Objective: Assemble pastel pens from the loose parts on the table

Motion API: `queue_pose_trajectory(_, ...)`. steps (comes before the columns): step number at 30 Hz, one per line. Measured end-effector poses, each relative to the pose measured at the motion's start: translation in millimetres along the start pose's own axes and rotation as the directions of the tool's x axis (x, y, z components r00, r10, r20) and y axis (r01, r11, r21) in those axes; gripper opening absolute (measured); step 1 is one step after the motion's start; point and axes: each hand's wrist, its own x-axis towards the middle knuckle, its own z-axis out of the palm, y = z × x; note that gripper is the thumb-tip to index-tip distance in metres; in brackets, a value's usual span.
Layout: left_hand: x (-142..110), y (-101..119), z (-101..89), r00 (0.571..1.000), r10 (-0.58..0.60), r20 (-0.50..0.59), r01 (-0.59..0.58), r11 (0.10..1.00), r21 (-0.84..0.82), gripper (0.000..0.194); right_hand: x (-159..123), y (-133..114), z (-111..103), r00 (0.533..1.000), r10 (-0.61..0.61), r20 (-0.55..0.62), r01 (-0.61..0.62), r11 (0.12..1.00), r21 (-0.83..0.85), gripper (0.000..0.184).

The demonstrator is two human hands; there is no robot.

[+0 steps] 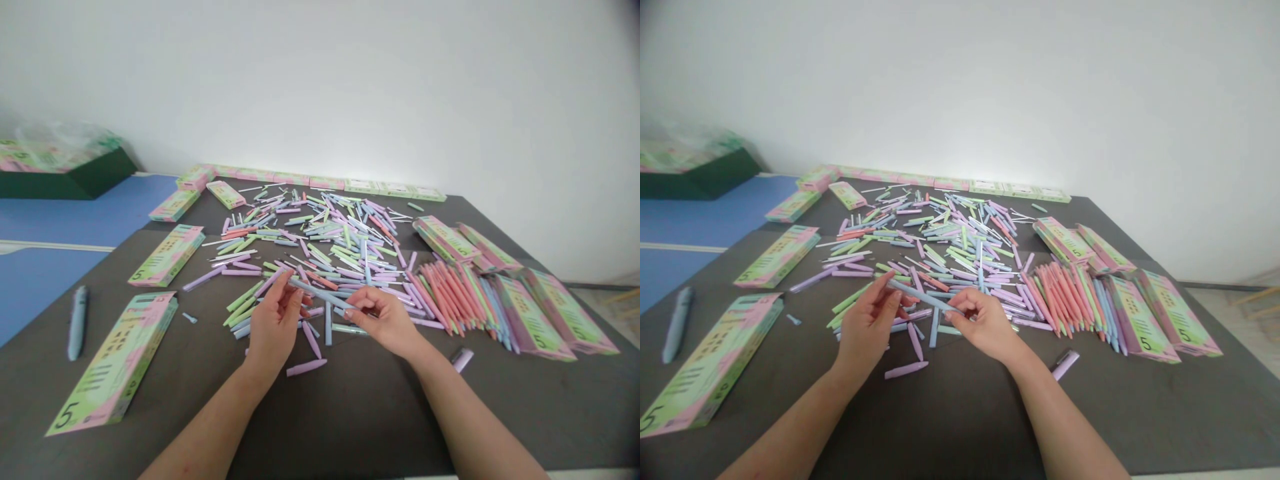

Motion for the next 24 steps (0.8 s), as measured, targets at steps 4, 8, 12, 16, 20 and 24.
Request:
queue_pose_trajectory(4,-2,1,1.9,0.998,0.055,-0.029,-0.057,0.996,-0.064,0.035,-1,0,0,0.998,0.014,0.055,-0.014,1.0,-0.005,0.017)
queue_pose_trajectory(8,-4,-4,0.1,0.99,0.136,-0.043,-0.136,0.991,0.009,0.031,-2,0,0,0.998,0.002,0.066,-0.003,1.0,0.015,0.018)
queue_pose_trajectory(12,-8,-8,-2.5,0.967,0.252,-0.046,-0.245,0.962,0.119,0.033,-2,3,2,0.996,-0.013,0.088,0.015,1.0,-0.021,0.016)
queue_pose_trajectory(16,-13,-4,-1.6,0.947,0.322,-0.016,-0.322,0.946,-0.013,0.029,0,6,2,0.992,-0.076,0.098,0.089,0.986,-0.14,0.01)
queue_pose_trajectory(20,-19,6,-1.7,0.947,0.321,0.024,-0.314,0.938,-0.146,0.028,0,6,2,0.983,-0.156,0.101,0.174,0.961,-0.216,0.01)
queue_pose_trajectory(24,-24,20,-4.9,0.912,0.398,0.1,-0.392,0.917,-0.08,0.026,-4,3,3,0.96,-0.232,0.156,0.267,0.924,-0.273,0.014)
